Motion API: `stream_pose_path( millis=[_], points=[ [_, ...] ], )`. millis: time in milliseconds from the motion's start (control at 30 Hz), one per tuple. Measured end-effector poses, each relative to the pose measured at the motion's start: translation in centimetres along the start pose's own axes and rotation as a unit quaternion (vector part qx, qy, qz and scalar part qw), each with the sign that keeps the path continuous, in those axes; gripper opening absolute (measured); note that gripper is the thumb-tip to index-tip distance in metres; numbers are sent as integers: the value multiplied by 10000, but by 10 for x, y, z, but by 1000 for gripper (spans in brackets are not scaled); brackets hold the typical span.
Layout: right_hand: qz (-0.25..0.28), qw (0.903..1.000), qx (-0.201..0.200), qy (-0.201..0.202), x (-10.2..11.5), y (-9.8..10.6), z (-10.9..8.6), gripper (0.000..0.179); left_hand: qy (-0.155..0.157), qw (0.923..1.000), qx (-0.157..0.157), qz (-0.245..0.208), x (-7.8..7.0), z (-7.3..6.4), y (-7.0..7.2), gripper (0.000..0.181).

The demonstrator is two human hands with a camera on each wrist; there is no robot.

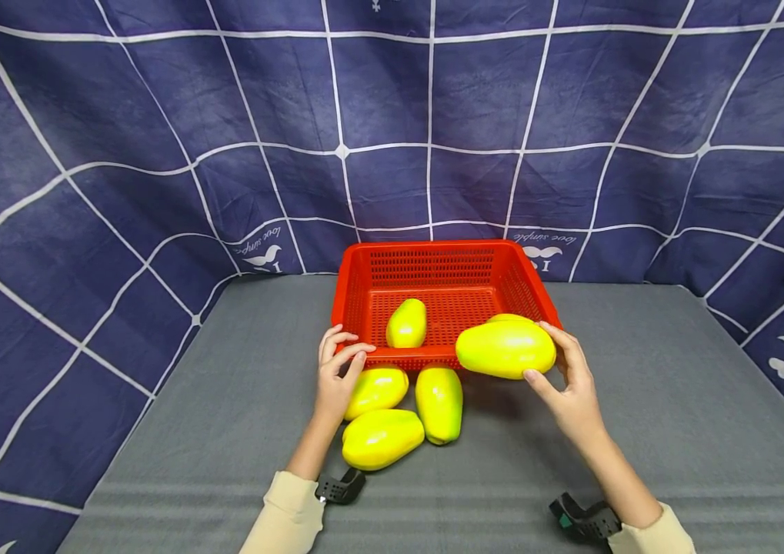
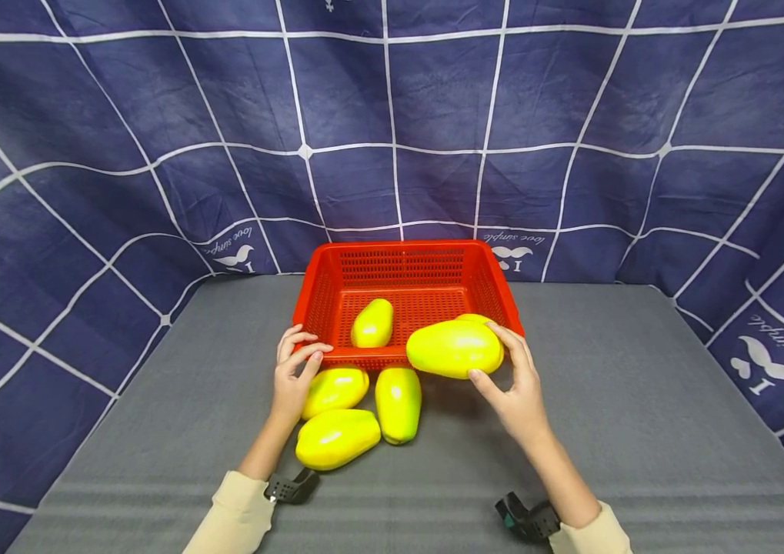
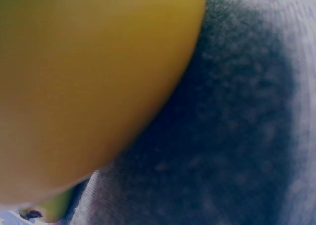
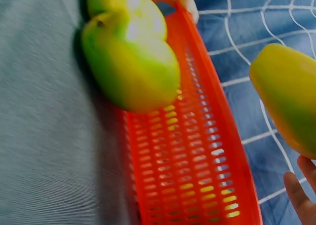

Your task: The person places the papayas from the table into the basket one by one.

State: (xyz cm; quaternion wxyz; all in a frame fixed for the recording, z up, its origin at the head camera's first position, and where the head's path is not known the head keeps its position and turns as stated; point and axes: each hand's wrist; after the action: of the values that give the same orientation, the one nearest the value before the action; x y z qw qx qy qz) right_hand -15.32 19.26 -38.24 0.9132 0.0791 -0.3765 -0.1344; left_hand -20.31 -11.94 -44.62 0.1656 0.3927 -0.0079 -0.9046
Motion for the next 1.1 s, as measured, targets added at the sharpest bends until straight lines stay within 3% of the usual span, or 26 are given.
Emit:
stream_pose_path(
  millis=[133, 300, 500, 933, 1100],
  points=[
    [-358, 9983, -270, -374, -3, 1, 11, 65, -27, 10000, 5, 41, -8, 1, 0, 17],
    [-1139, 9907, -44, -748, -6, -1, 22, 64, 48, 10000, 69, 34, -29, 5, 2, 12],
    [-1895, 9777, 423, -802, -14, -6, 26, 65, -95, 9999, 19, -66, -27, 5, 1, 12],
    [-2476, 9639, 537, -816, -28, -17, 36, 61, -152, 9999, 4, -47, -34, 8, 2, 13],
    [-2926, 9498, 857, -695, -39, -23, 34, 62, -167, 9999, 0, -21, -33, 7, 2, 13]
  ],
)
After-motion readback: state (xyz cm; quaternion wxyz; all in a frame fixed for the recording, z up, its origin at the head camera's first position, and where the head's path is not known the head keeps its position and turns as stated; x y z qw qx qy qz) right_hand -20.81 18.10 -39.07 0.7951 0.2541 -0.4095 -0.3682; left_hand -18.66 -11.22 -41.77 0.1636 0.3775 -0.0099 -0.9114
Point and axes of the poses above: each hand's wrist, its own z-axis towards the middle knuckle, its own y-axis out of the back of the hand, x = y × z, and after that the axes turned 4 degrees about y, right-handed
